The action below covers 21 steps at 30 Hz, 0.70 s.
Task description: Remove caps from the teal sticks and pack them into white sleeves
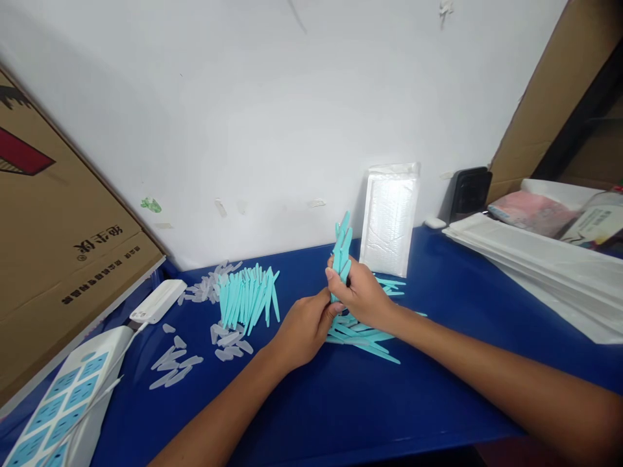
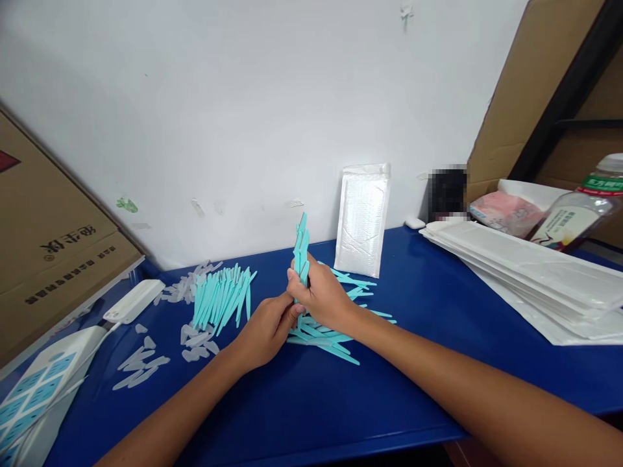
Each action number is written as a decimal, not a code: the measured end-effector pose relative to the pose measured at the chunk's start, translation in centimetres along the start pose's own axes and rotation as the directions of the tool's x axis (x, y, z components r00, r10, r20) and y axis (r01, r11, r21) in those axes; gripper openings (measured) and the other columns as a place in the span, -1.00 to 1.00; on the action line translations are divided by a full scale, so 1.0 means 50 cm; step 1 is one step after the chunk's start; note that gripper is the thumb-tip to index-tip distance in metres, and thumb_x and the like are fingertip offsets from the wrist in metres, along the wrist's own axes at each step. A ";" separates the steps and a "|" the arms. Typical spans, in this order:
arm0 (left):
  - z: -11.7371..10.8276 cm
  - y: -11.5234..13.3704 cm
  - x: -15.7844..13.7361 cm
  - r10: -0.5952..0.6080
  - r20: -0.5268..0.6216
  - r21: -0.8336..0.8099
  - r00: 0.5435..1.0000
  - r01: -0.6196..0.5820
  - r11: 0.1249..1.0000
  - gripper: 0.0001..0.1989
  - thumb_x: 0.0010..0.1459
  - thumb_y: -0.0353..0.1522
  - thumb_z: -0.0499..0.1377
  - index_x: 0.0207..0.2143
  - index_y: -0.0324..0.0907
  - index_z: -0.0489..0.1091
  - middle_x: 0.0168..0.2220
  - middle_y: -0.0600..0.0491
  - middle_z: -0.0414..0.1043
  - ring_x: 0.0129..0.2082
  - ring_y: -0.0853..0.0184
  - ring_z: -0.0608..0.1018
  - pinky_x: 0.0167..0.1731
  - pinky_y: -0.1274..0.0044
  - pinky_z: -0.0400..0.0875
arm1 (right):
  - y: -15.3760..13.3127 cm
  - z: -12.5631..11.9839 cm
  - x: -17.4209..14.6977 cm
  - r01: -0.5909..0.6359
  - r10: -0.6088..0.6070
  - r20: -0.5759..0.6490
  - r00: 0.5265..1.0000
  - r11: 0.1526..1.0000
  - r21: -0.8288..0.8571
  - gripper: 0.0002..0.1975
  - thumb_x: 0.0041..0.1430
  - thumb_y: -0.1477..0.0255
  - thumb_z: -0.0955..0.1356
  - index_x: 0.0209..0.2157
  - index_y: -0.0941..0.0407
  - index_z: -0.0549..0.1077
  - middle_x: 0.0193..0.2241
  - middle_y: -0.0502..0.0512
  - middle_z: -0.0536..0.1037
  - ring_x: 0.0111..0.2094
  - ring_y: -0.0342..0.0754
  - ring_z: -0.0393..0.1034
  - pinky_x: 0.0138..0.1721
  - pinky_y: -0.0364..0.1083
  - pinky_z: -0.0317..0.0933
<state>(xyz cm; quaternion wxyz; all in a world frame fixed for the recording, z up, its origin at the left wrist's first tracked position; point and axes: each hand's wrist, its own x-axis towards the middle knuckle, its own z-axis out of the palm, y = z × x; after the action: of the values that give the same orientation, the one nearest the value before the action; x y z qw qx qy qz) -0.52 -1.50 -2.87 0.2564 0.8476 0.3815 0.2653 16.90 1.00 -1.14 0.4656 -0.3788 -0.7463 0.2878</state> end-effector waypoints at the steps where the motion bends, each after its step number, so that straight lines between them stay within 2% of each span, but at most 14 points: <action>1: 0.000 0.000 0.000 0.001 -0.003 0.005 1.000 -0.001 1.000 -0.71 0.50 -0.19 -0.08 -0.24 -0.13 0.28 -0.46 0.09 0.41 -0.50 0.32 0.43 -0.42 0.49 0.16 | -0.003 -0.001 0.000 0.003 -0.003 0.010 1.000 1.000 0.010 -0.72 0.44 0.23 0.21 -0.37 0.04 0.22 -0.52 -0.09 0.28 -0.48 -0.10 0.17 -0.41 -0.10 0.10; 8: 0.000 0.007 -0.003 -0.007 -0.014 -0.031 1.000 0.007 0.999 -0.70 0.49 -0.17 -0.06 -0.26 -0.14 0.29 -0.44 0.09 0.43 -0.49 0.34 0.42 -0.40 0.49 0.18 | -0.016 -0.001 -0.008 -0.103 0.082 0.143 0.986 0.984 0.143 -0.50 0.47 0.05 0.16 -0.47 0.08 0.28 -0.57 -0.06 0.31 -0.50 -0.11 0.25 -0.41 -0.11 0.16; 10: -0.001 0.013 -0.001 -0.030 -0.029 -0.109 0.999 0.027 0.994 -0.70 0.47 -0.15 -0.02 -0.23 -0.14 0.31 -0.45 0.11 0.41 -0.50 0.36 0.40 -0.41 0.50 0.18 | -0.018 -0.006 -0.004 -0.097 0.083 0.110 0.991 0.987 0.130 -0.48 0.47 0.03 0.15 -0.49 0.07 0.25 -0.58 -0.06 0.29 -0.51 -0.11 0.23 -0.44 -0.12 0.13; 13: -0.007 0.020 0.006 -0.145 -0.108 -0.345 0.984 0.100 0.933 -0.66 0.42 -0.07 0.05 -0.23 -0.15 0.33 -0.51 0.17 0.29 -0.53 0.42 0.31 -0.47 0.54 0.15 | -0.026 -0.035 0.011 -0.060 0.058 0.031 0.998 0.995 0.078 -0.47 0.47 0.02 0.15 -0.49 0.07 0.24 -0.57 -0.06 0.29 -0.50 -0.12 0.22 -0.43 -0.12 0.12; 15: -0.016 0.020 0.013 -0.286 -0.130 -0.550 0.949 0.171 0.817 -0.63 0.36 -0.03 0.11 -0.26 -0.15 0.33 -0.57 0.21 0.20 -0.60 0.47 0.19 -0.56 0.58 0.06 | -0.030 -0.065 0.022 -0.067 0.059 0.098 0.993 0.995 0.073 -0.46 0.48 0.02 0.14 -0.47 0.09 0.31 -0.56 -0.03 0.36 -0.48 -0.11 0.29 -0.38 -0.11 0.17; 16: -0.022 0.019 0.017 -0.362 -0.109 -0.658 0.926 0.206 0.724 -0.63 0.33 -0.02 0.15 -0.26 -0.15 0.34 -0.58 0.23 0.17 -0.64 0.50 0.11 -0.61 0.59 -0.01 | -0.028 -0.081 0.025 -0.093 0.076 0.168 0.983 0.991 0.098 -0.45 0.48 0.01 0.14 -0.45 0.09 0.35 -0.57 -0.02 0.39 -0.48 -0.10 0.32 -0.36 -0.11 0.20; 18: -0.035 0.014 0.023 -0.494 -0.004 -0.844 0.870 0.262 0.468 -0.65 0.28 -0.05 0.20 -0.27 -0.16 0.34 -0.60 0.25 0.12 -0.67 0.52 -0.03 -0.67 0.60 -0.13 | -0.015 -0.112 0.027 -0.158 0.119 0.265 0.957 0.979 0.132 -0.46 0.46 -0.02 0.15 -0.42 0.09 0.35 -0.63 -0.08 0.32 -0.58 -0.13 0.25 -0.44 -0.11 0.16; 20: -0.046 0.006 0.026 -0.570 0.092 -0.939 0.816 0.261 0.223 -0.71 0.23 -0.13 0.23 -0.30 -0.17 0.33 -0.60 0.25 0.09 -0.67 0.52 -0.06 -0.71 0.61 -0.17 | 0.010 -0.136 0.022 -0.195 0.168 0.219 0.961 0.975 0.109 -0.49 0.43 -0.05 0.18 -0.36 0.07 0.35 -0.66 -0.14 0.19 -0.63 -0.15 0.09 -0.53 -0.13 0.02; 21: -0.050 0.001 0.028 -0.594 0.114 -0.957 0.797 0.247 0.149 -0.74 0.19 -0.17 0.24 -0.32 -0.17 0.32 -0.60 0.25 0.09 -0.67 0.52 -0.04 -0.72 0.61 -0.16 | 0.025 -0.145 0.018 -0.193 0.182 0.168 0.969 0.980 0.051 -0.50 0.42 -0.05 0.19 -0.34 0.07 0.37 -0.64 -0.13 0.19 -0.61 -0.14 0.09 -0.52 -0.13 0.01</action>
<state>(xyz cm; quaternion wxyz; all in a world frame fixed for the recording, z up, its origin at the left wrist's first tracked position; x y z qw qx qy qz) -1.33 0.12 -0.65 0.7078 0.3324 0.4050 0.4738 23.65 3.00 1.25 0.3863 -0.4069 -0.7326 0.3853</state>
